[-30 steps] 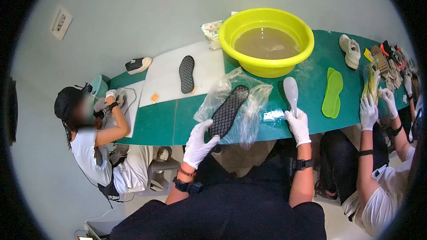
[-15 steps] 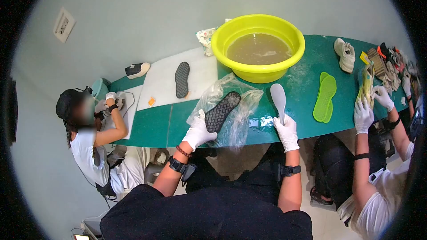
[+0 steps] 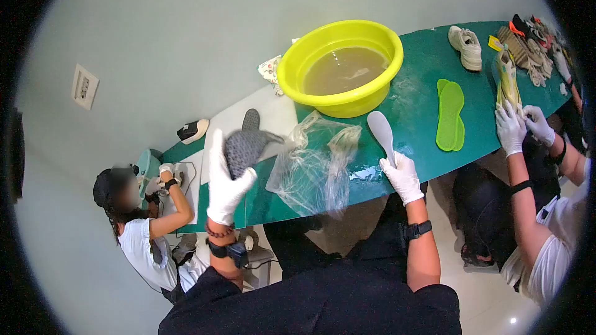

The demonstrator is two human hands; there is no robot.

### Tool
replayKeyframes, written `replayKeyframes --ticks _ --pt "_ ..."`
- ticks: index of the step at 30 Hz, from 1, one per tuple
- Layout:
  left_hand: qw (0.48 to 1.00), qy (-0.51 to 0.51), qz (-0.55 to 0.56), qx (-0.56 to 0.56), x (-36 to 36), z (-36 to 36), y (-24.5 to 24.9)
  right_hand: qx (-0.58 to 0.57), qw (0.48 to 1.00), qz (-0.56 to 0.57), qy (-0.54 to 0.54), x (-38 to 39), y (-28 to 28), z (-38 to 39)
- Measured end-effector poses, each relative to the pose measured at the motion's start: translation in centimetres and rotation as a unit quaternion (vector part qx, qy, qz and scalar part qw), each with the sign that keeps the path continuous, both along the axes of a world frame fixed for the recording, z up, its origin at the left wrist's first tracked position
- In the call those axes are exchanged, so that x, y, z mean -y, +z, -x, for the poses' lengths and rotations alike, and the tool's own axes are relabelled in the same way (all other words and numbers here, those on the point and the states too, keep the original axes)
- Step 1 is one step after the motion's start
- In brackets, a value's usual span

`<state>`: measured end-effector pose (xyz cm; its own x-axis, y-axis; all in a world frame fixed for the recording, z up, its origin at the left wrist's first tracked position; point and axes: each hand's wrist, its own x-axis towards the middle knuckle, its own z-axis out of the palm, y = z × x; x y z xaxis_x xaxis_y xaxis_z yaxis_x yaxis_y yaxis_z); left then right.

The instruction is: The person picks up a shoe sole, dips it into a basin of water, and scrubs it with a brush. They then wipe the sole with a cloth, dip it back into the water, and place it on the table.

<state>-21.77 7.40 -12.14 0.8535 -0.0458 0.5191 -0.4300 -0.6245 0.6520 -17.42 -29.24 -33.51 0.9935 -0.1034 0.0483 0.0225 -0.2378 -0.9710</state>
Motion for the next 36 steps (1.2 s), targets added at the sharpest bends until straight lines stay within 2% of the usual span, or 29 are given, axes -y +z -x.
replayKeyframes --ticks 1,2,5,7,8,9,10,11,12,13,14,15,16,17,19,22,25,28,31,34,36 --pt "1.000 -0.007 0.021 0.018 0.0 -0.9 1.4 0.001 1.000 0.008 0.000 0.0 0.0 0.1" --pt "0.999 0.006 -0.015 0.044 -0.2 -2.1 2.8 0.009 1.000 0.004 -0.007 -0.1 -0.1 0.1" --pt "0.991 -0.001 -0.013 0.133 2.4 -5.6 6.7 0.024 1.000 -0.004 -0.019 -0.2 0.0 0.2" --pt "0.981 0.013 -0.099 0.168 3.0 -9.7 7.2 0.021 1.000 -0.003 -0.014 -0.2 0.5 0.4" --pt "0.983 -0.003 -0.092 0.159 3.6 -12.2 6.8 0.020 1.000 -0.012 -0.015 -0.1 0.4 0.3" --pt "0.983 -0.001 -0.140 0.119 4.3 -14.3 6.6 0.020 0.999 -0.020 -0.015 -0.1 0.0 0.2" --pt "0.997 -0.013 -0.072 0.001 6.5 -15.2 7.0 0.020 0.999 -0.029 -0.015 -0.1 -0.4 0.1" --pt "0.992 -0.087 -0.051 -0.071 6.4 -19.2 5.4 0.021 0.999 -0.024 -0.015 -0.2 -0.7 0.0" --pt "0.991 -0.063 -0.119 -0.025 5.9 -24.1 1.5 0.023 0.999 -0.020 -0.016 -0.2 -0.9 -0.1" --pt "0.982 -0.108 -0.058 -0.142 7.5 -24.3 1.0 0.025 0.999 -0.015 -0.018 -0.1 -1.0 -0.1" --pt "0.968 -0.122 -0.109 -0.190 7.5 -27.3 -1.7 0.025 0.999 -0.021 -0.016 -0.1 -0.2 0.2" --pt "0.922 -0.115 -0.311 -0.200 7.9 -30.5 -3.5 0.026 0.999 -0.018 -0.016 0.0 -0.5 0.1" --pt "0.882 -0.030 -0.426 -0.200 10.1 -29.1 -3.2 0.026 0.999 -0.010 -0.015 0.1 0.0 0.2" --pt "0.876 -0.030 -0.456 -0.155 10.0 -31.4 -6.3 0.027 1.000 -0.001 -0.013 0.1 0.6 0.4" --pt "0.904 0.038 -0.392 -0.168 11.2 -31.6 -7.5 0.019 1.000 -0.018 -0.015 0.0 0.4 0.4" --pt "0.864 0.038 -0.432 -0.256 12.0 -32.4 -7.7 0.008 1.000 -0.004 -0.018 0.2 0.6 0.6" --pt "0.849 0.037 -0.461 -0.255 12.4 -31.8 -7.7 0.005 1.000 -0.018 -0.015 0.2 0.5 0.3" --pt "0.856 0.053 -0.450 -0.249 12.3 -33.4 -9.1 0.007 0.999 -0.025 -0.019 0.1 0.9 0.5" --pt "0.872 0.088 -0.417 -0.242 12.6 -32.9 -8.0 -0.002 0.999 -0.036 -0.017 0.2 1.1 0.5" --pt "0.935 0.162 -0.249 -0.192 12.3 -32.3 -7.2 -0.001 1.000 -0.026 -0.018 0.2 0.8 0.5" --pt "0.944 0.156 -0.233 -0.173 12.4 -31.4 -6.7 0.003 1.000 -0.012 -0.026 0.1 1.4 0.6"
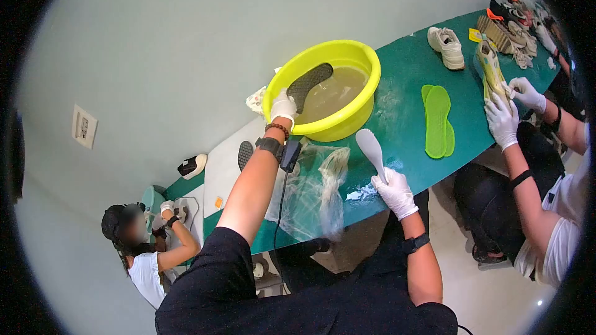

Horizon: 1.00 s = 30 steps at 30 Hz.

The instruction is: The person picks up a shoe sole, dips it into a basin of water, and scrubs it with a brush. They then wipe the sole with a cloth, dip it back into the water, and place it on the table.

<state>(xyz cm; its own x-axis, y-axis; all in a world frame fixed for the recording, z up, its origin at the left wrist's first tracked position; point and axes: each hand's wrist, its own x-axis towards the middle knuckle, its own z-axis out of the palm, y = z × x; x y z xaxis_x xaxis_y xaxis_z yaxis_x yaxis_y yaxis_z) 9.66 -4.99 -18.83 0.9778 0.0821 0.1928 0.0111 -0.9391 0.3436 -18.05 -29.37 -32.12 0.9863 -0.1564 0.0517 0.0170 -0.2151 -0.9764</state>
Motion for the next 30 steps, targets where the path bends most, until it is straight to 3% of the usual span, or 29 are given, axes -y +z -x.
replayKeyframes --ticks 1,4,7,12,15,18,21,26,29,30 --pt "1.000 -0.003 0.010 0.011 0.0 0.4 0.2 0.003 1.000 0.009 -0.002 0.0 0.3 0.1" --pt "0.990 -0.096 -0.106 0.013 -0.5 -0.6 -1.7 0.002 1.000 -0.011 -0.005 -0.2 -0.1 0.0" --pt "0.975 -0.095 -0.180 -0.089 -0.2 -1.4 -1.9 0.009 1.000 -0.018 -0.003 -0.2 -1.0 -0.2" --pt "0.999 -0.009 -0.021 0.048 0.4 0.8 0.0 0.007 1.000 -0.001 -0.005 -0.1 -1.1 -0.3" --pt "0.999 -0.036 -0.027 0.014 0.3 1.2 -0.1 0.005 1.000 0.012 -0.008 -0.1 -0.4 -0.1" --pt "0.978 -0.105 -0.144 -0.107 0.1 0.0 -0.5 -0.008 1.000 0.025 0.003 0.1 0.2 0.2" --pt "0.979 -0.068 -0.142 -0.127 0.5 0.1 -0.4 0.013 1.000 0.015 -0.005 0.0 0.1 0.2" --pt "0.995 0.053 0.032 0.079 -0.4 -0.4 -1.1 0.013 0.999 0.036 -0.013 -0.1 0.3 0.2" --pt "0.985 -0.005 0.173 -0.003 -1.3 -1.1 -1.6 0.016 0.999 0.033 -0.013 -0.2 -0.3 0.2" --pt "0.990 -0.049 0.127 -0.023 -1.4 -1.2 -1.7 0.019 0.999 0.027 -0.012 -0.2 -0.5 0.2"
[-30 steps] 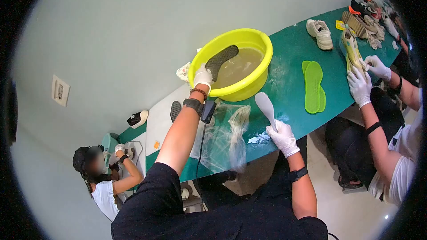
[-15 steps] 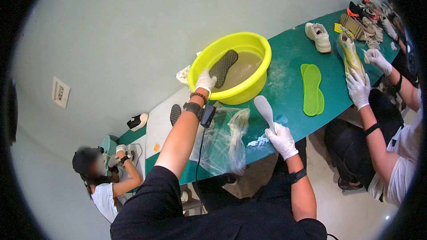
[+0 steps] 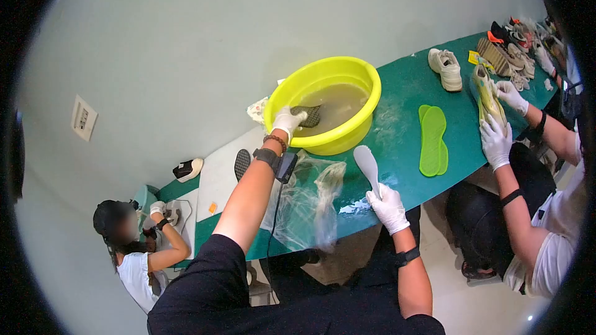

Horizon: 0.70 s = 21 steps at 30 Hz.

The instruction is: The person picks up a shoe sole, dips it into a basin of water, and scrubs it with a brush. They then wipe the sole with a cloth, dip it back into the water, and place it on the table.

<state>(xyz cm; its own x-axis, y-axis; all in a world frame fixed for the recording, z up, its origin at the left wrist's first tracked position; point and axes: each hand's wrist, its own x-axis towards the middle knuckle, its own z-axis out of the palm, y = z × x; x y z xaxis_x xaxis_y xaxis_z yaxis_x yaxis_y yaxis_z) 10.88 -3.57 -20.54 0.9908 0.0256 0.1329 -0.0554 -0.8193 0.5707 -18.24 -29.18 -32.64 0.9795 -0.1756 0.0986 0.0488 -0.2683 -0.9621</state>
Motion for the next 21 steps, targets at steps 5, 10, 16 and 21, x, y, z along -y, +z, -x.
replayKeyframes --ticks 5,10,16,21 --pt "0.983 -0.080 -0.159 -0.039 0.1 -0.6 0.0 -0.001 0.999 -0.036 0.002 0.0 -0.9 -0.3" --pt "0.993 0.004 -0.095 0.072 1.2 2.5 1.9 -0.014 1.000 -0.009 0.004 0.1 0.4 -0.1" --pt "0.996 0.069 0.011 0.058 1.0 1.7 1.5 0.005 0.999 -0.045 0.008 0.2 -0.6 -0.2" --pt "0.956 0.093 0.273 0.057 1.5 3.6 3.7 0.005 1.000 -0.006 0.001 0.2 -0.8 -0.2"
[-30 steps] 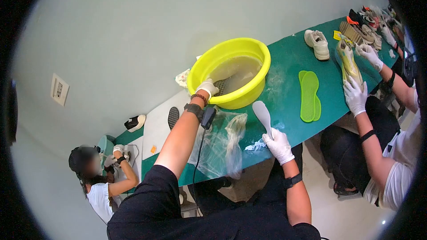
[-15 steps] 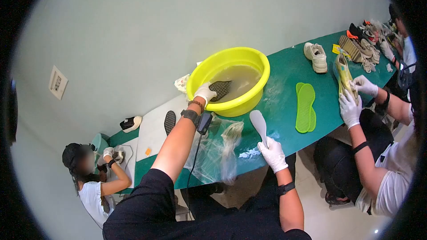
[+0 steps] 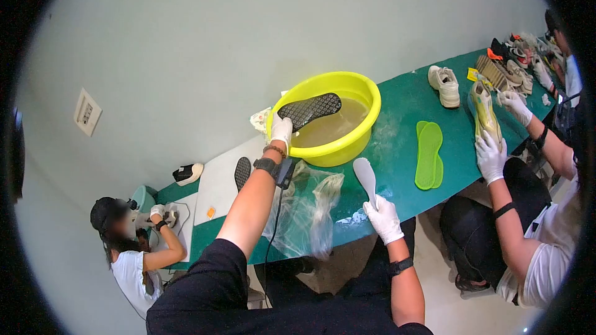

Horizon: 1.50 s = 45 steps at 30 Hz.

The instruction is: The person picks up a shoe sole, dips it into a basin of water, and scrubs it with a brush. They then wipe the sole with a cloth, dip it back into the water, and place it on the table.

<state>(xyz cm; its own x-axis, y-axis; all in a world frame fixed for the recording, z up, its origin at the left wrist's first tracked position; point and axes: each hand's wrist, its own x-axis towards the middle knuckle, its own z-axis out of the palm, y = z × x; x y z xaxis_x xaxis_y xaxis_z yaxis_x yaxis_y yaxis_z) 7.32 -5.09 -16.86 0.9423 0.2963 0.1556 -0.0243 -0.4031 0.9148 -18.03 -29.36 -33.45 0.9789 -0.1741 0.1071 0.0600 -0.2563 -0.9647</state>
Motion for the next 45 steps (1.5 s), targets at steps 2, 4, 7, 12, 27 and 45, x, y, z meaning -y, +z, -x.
replayKeyframes --ticks 2,4,7,12,27,45 --pt "0.999 -0.018 -0.009 0.043 -0.6 -1.9 -1.2 0.000 1.000 0.003 0.000 0.1 -0.1 -0.1" --pt "0.994 -0.055 -0.032 0.084 -0.4 -1.5 -0.3 -0.001 1.000 0.000 0.006 0.1 0.2 0.1" --pt "0.985 -0.168 0.038 0.006 -1.7 -2.9 -2.0 -0.001 1.000 -0.013 0.001 -0.1 0.4 0.1" --pt "0.940 -0.219 0.245 -0.088 -2.3 -2.6 -1.9 0.017 1.000 -0.001 -0.003 -0.1 -0.5 -0.3" --pt "0.975 -0.172 -0.134 -0.037 -1.4 -6.0 -5.8 0.006 1.000 -0.012 -0.004 -0.1 0.4 -0.1" --pt "0.979 -0.204 -0.017 -0.015 -0.6 -4.0 -3.7 0.011 1.000 -0.014 -0.017 -0.2 -0.8 -0.3"
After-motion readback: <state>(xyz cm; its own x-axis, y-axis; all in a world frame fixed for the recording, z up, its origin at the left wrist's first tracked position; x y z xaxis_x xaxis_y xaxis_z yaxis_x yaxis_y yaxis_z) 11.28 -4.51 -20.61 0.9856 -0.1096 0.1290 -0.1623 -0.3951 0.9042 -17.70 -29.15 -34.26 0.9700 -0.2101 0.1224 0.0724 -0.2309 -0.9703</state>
